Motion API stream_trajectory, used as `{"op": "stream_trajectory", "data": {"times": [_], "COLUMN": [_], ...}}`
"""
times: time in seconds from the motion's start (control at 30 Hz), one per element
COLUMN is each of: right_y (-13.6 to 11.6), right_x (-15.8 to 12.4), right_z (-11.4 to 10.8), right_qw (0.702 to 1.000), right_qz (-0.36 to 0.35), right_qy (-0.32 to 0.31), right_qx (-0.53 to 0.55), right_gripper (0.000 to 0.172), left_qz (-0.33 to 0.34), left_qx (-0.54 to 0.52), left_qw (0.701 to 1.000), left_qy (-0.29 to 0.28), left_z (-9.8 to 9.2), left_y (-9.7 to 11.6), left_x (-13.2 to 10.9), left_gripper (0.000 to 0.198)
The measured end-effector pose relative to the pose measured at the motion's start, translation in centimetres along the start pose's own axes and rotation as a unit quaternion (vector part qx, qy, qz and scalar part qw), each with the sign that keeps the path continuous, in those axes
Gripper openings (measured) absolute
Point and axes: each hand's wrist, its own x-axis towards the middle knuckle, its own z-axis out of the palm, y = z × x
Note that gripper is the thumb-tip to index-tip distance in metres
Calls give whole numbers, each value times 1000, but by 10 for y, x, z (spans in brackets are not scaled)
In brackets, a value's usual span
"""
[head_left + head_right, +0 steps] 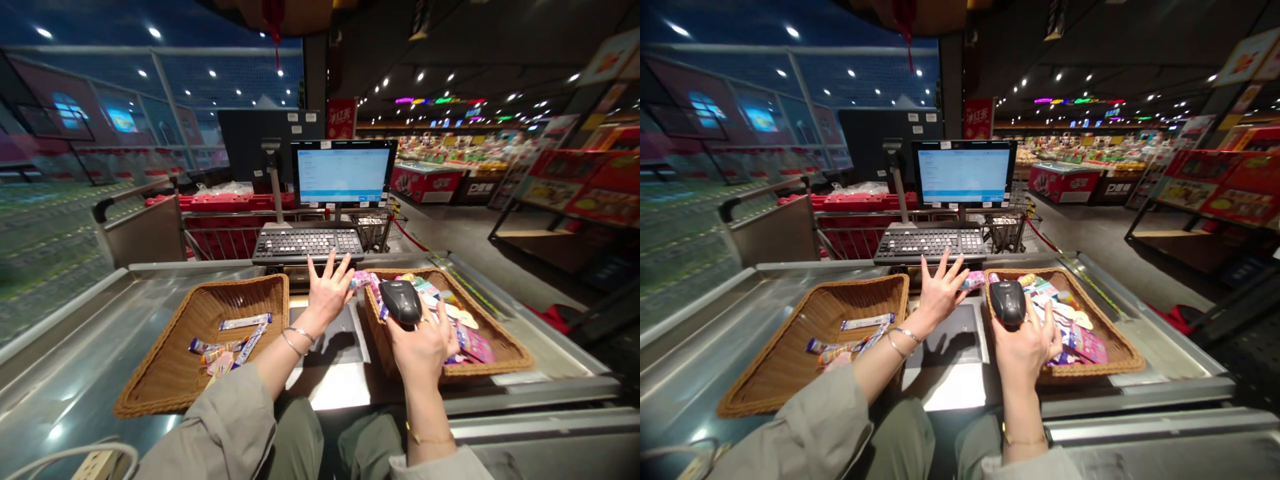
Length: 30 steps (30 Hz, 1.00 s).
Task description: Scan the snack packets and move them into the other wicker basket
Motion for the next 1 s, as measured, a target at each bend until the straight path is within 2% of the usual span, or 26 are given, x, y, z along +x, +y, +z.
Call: {"op": "stream_trajectory", "data": {"times": [0.53, 1.0], "right_y": [47, 73], "right_x": [19, 27], "right_z": [-22, -35], "right_qw": [989, 979], "right_qz": [126, 175], "right_qy": [59, 96], "right_qx": [-43, -51], "right_gripper": [54, 41], "left_qz": [37, 72], "left_qx": [-26, -62], "left_qw": [999, 995], "left_qy": [-7, -36], "left_z": [14, 35], "left_y": [54, 89], "left_x": [31, 49], "left_gripper": [40, 41]}}
